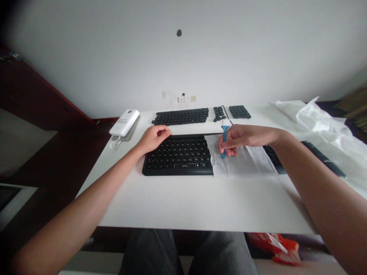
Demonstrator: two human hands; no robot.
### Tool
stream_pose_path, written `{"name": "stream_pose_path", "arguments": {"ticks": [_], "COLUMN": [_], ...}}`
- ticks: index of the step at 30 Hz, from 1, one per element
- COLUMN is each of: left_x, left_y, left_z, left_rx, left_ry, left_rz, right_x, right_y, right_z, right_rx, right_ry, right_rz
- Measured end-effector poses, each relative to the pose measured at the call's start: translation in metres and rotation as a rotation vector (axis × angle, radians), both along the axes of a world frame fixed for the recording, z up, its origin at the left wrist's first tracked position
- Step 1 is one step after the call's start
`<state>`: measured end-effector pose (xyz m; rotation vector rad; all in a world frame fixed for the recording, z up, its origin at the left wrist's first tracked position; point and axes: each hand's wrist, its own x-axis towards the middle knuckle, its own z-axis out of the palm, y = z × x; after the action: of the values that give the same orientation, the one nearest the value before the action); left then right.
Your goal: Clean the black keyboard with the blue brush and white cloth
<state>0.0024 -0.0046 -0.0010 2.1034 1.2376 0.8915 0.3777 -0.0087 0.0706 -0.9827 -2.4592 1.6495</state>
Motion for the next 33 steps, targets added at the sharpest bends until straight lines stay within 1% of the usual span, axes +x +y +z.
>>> {"name": "stream_pose_path", "arguments": {"ticks": [3, 5, 9, 13, 18, 22, 25, 28, 33], "left_x": [0.0, 0.0, 0.0, 0.0, 0.0, 0.001, 0.001, 0.001, 0.0], "left_y": [0.0, 0.0, 0.001, 0.001, 0.0, 0.0, 0.0, 0.0, 0.0], "left_z": [0.0, 0.0, 0.0, -0.001, 0.0, 0.001, 0.001, 0.0, 0.0], "left_rx": [-0.004, -0.005, -0.002, 0.001, -0.001, -0.003, -0.002, 0.0, -0.005], "left_ry": [-0.006, -0.006, -0.004, -0.014, -0.013, -0.015, -0.018, -0.016, -0.007], "left_rz": [-0.001, 0.002, 0.005, 0.002, 0.01, 0.006, 0.003, 0.005, 0.006], "right_x": [-0.004, -0.009, -0.021, -0.029, -0.03, -0.029, -0.029, -0.03, -0.03], "right_y": [-0.004, -0.007, -0.014, -0.014, -0.015, -0.019, -0.019, -0.018, -0.018], "right_z": [0.002, 0.002, -0.002, -0.01, -0.009, -0.005, -0.005, -0.007, -0.009], "right_rx": [0.024, -0.027, -0.178, -0.22, -0.186, -0.084, -0.031, -0.021, -0.015], "right_ry": [-0.003, -0.006, 0.038, 0.132, 0.111, 0.12, 0.037, -0.02, -0.021], "right_rz": [0.02, 0.022, 0.041, 0.09, 0.09, 0.0, -0.023, -0.033, -0.039]}}
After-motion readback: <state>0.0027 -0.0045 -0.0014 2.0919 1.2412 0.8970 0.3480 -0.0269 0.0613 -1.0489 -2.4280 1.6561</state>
